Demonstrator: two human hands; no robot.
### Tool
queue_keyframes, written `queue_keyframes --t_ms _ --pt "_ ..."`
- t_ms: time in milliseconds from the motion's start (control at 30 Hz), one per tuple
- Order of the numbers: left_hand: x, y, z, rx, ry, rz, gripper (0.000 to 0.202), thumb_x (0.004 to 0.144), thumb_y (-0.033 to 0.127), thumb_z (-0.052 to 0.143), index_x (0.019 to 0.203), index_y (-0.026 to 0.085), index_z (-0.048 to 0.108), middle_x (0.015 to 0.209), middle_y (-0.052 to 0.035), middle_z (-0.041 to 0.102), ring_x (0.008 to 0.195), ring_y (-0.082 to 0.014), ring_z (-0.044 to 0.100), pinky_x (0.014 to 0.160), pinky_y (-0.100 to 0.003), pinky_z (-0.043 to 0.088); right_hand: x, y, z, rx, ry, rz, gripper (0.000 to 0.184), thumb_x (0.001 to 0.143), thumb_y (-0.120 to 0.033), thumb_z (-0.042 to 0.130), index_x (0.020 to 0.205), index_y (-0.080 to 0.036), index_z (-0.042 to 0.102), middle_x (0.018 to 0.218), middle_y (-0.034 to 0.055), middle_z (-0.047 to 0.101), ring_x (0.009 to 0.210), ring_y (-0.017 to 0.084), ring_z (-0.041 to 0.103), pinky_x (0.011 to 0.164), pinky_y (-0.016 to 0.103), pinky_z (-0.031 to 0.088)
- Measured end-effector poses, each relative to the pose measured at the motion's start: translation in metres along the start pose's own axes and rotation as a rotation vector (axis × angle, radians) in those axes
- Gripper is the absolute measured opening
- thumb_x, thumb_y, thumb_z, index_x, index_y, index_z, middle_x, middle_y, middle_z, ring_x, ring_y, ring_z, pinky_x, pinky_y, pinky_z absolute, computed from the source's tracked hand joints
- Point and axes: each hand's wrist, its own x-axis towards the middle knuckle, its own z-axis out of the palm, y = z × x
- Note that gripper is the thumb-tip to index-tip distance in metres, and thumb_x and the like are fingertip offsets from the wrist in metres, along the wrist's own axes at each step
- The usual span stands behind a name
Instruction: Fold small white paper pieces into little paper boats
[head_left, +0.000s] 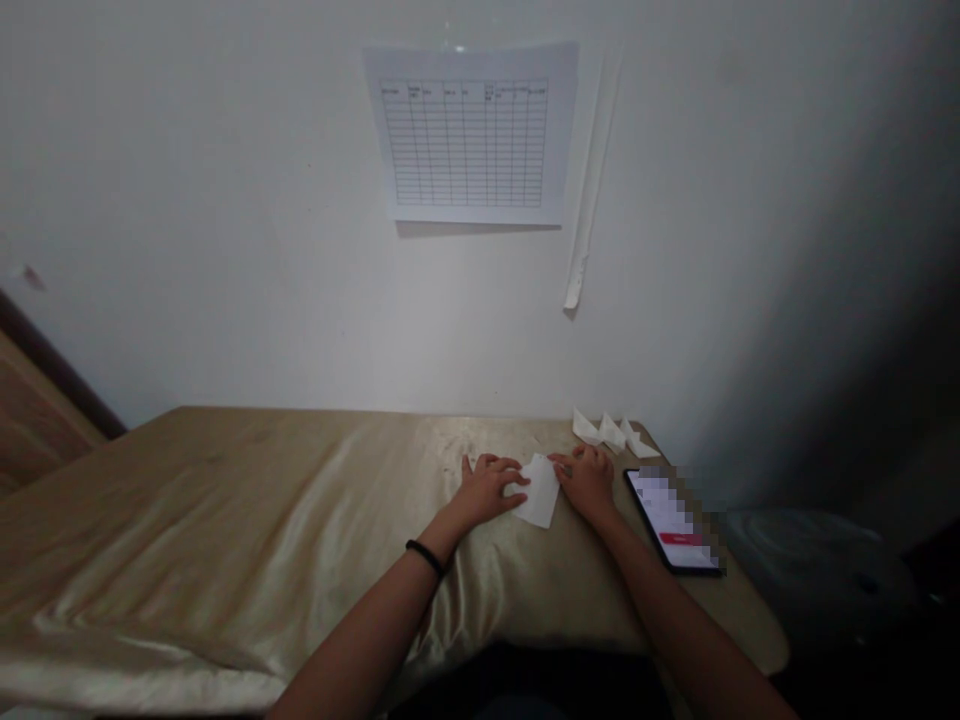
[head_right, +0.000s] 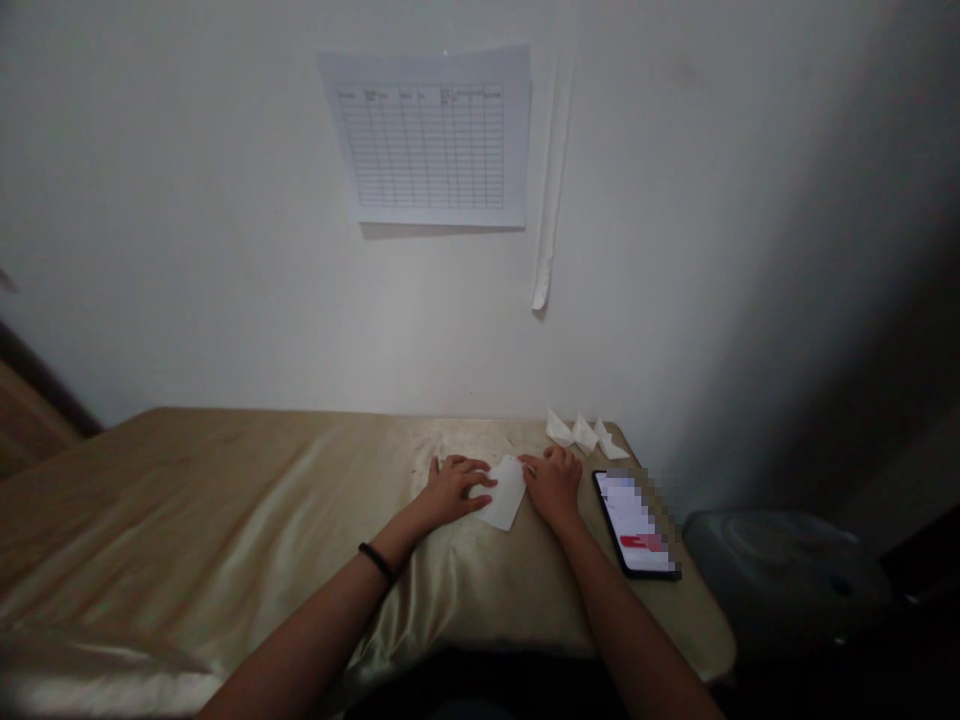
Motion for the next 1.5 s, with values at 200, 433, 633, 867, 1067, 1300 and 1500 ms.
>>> queue_keyframes --t_ms 200,433,633,867,1067,1300,1500 --pt "0.0 0.0 0.001 -0.001 0.017 0.007 0.031 0.087 0.047 0.07 0.116 0.04 0.07 0.141 0.0004 0.059 0.135 -0.0367 0.039 0.109 -0.081 0.006 0.0 0.004 0.002 0.162 0.006 -0.074 0.021 0.087 -0.032 0.064 0.102 -0.029 0.078 0.121 0.0095 0.057 0.12 0.029 0.044 0.107 0.046 0.032" --pt "0.0 0.001 0.0 0.006 0.021 0.005 0.03 0.086 0.046 0.071 0.115 0.041 0.07 0.14 0.0019 0.06 0.134 -0.0361 0.04 0.107 -0.082 0.009 -0.006 -0.007 0.003 0.258 -0.046 -0.197 0.013 0.084 -0.026 0.065 0.082 -0.024 0.078 0.118 0.0091 0.061 0.119 0.028 0.044 0.108 0.045 0.033" --pt "0.0 -0.002 0.004 0.012 0.044 0.027 0.031 0.086 0.049 0.071 0.116 0.042 0.069 0.139 0.0015 0.06 0.132 -0.0347 0.042 0.108 -0.081 0.01 -0.01 -0.011 0.001 0.273 -0.124 -0.242 0.009 0.08 -0.023 0.068 0.078 -0.024 0.077 0.116 0.0084 0.062 0.121 0.027 0.044 0.112 0.045 0.031" --pt "0.0 -0.002 0.005 0.013 0.044 0.016 0.03 0.086 0.049 0.071 0.115 0.042 0.07 0.14 0.0027 0.06 0.133 -0.0348 0.041 0.107 -0.082 0.009 -0.022 -0.013 -0.008 0.401 -0.25 -0.3 0.004 0.075 -0.023 0.073 0.072 -0.025 0.075 0.113 0.006 0.063 0.125 0.026 0.042 0.114 0.043 0.03" --pt "0.0 -0.001 0.003 0.021 0.015 0.0 0.032 0.087 0.05 0.069 0.117 0.042 0.069 0.142 0.0017 0.058 0.134 -0.0349 0.039 0.11 -0.08 0.008 -0.021 -0.016 -0.011 0.345 -0.203 -0.252 0.005 0.076 -0.024 0.073 0.073 -0.025 0.077 0.112 0.0072 0.063 0.123 0.027 0.044 0.112 0.045 0.031" --pt "0.0 -0.001 0.003 -0.001 0.02 0.003 0.031 0.086 0.049 0.071 0.116 0.041 0.07 0.141 0.0004 0.059 0.135 -0.0356 0.038 0.11 -0.079 0.007 -0.023 -0.018 -0.02 0.332 -0.231 -0.273 0.004 0.075 -0.024 0.074 0.074 -0.026 0.077 0.111 0.0056 0.064 0.12 0.026 0.047 0.112 0.043 0.033" --pt "-0.001 -0.001 0.003 -0.001 0.022 0.006 0.031 0.087 0.049 0.07 0.116 0.04 0.071 0.142 0.0002 0.059 0.135 -0.0353 0.038 0.11 -0.08 0.006 -0.031 -0.021 -0.022 0.399 -0.351 -0.365 0.004 0.072 -0.025 0.078 0.073 -0.029 0.079 0.114 0.0035 0.065 0.128 0.026 0.044 0.117 0.043 0.028"
